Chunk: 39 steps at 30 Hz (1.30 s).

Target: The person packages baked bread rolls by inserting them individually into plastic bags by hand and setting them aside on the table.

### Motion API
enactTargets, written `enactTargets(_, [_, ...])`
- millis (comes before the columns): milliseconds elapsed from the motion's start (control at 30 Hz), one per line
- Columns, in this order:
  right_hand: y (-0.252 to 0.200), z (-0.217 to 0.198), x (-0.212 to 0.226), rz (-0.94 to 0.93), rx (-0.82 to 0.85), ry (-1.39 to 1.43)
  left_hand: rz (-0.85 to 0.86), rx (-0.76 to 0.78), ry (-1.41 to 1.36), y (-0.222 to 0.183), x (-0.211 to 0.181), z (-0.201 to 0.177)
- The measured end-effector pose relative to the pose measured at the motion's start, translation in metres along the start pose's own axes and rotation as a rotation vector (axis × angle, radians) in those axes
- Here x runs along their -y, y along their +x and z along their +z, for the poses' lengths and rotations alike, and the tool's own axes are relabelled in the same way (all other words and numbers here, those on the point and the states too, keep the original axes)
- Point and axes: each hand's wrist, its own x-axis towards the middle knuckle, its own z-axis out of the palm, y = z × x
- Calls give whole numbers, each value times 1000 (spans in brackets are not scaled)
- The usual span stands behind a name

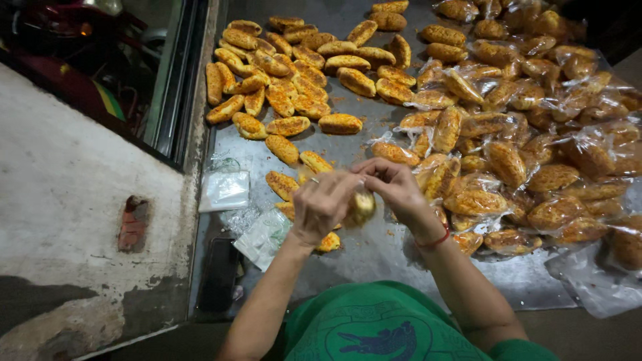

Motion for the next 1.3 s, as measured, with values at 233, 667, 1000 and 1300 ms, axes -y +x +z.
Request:
enactTargets(233, [-10, 26, 24, -530, 38, -649, -788, 153, -900, -9, 7, 13])
enactTargets(667, [-7, -72, -4, -420, -635, -372, -944, -158, -1102, -29, 74, 11])
enactTargets(1000, [0, 29, 7, -320, -122, -678, -844, -4, -1289, -7, 30, 50])
enactTargets(1300, [11, -19, 6, -9, -257, 495, -903, -287, -1796, -61, 74, 39])
